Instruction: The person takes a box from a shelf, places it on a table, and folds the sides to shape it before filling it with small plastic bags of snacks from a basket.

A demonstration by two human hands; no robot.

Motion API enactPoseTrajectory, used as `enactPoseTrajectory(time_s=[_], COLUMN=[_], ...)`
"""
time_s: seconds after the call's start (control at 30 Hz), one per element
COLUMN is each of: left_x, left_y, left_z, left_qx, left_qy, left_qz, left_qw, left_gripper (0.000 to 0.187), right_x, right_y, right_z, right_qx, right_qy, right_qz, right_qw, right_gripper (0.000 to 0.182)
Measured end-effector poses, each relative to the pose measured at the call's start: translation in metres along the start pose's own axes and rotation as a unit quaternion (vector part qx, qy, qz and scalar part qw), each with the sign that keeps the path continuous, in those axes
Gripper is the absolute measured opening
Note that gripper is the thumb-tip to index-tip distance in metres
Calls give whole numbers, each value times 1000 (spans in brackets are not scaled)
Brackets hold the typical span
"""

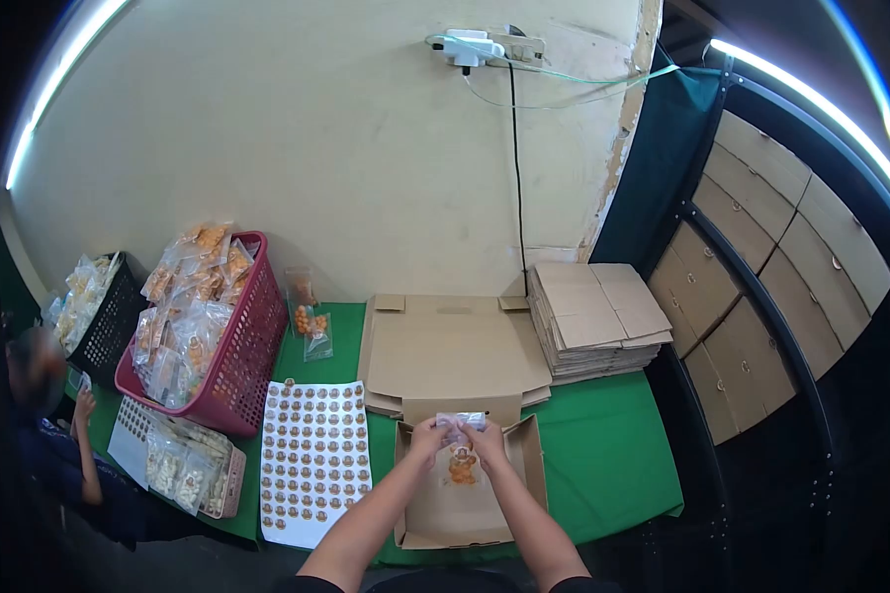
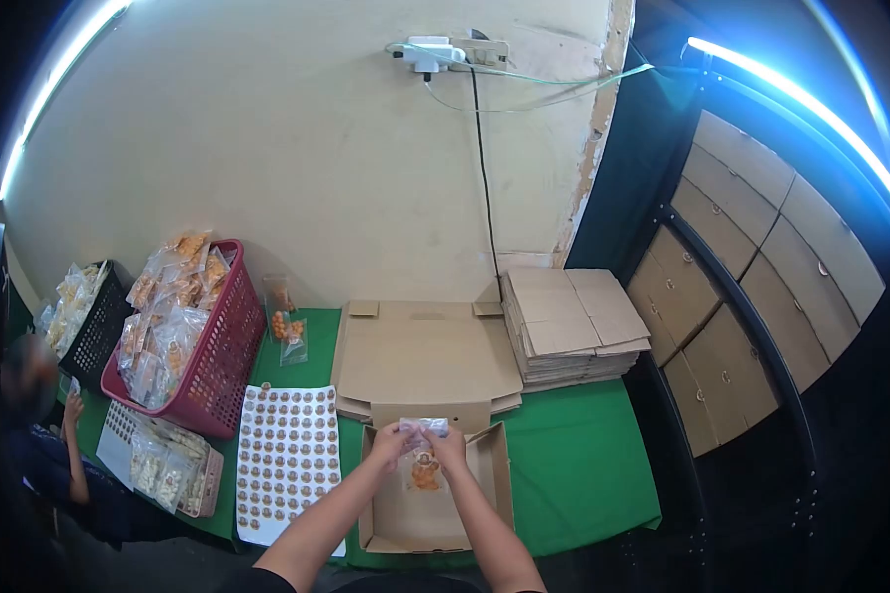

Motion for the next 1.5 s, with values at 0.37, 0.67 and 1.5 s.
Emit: enactPoseTrajectory(time_s=[0.37,0.67,1.5], left_x=[-20,-18,-50], left_y=[9,22,12], left_z=[14,13,27], left_qx=[-26,-71,13], left_qy=[47,83,104], left_qz=[-70,-74,-69], left_qw=[996,991,992], left_gripper=[19,23,22], right_x=[31,17,46], right_y=[31,35,55], right_z=[14,26,21], right_qx=[-33,-94,-88], right_qy=[-35,-137,-113], right_qz=[-17,-46,-33], right_qw=[999,985,989], right_gripper=[9,19,20])
Point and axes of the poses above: each hand's wrist, its own z-axis away from the middle knuckle, its own y-axis out of the back of the hand, x = y × z, the point moved 4 cm from there along -z, towards the middle knuckle, and after that the axes turned 2 degrees about y, right-handed, at the moved point
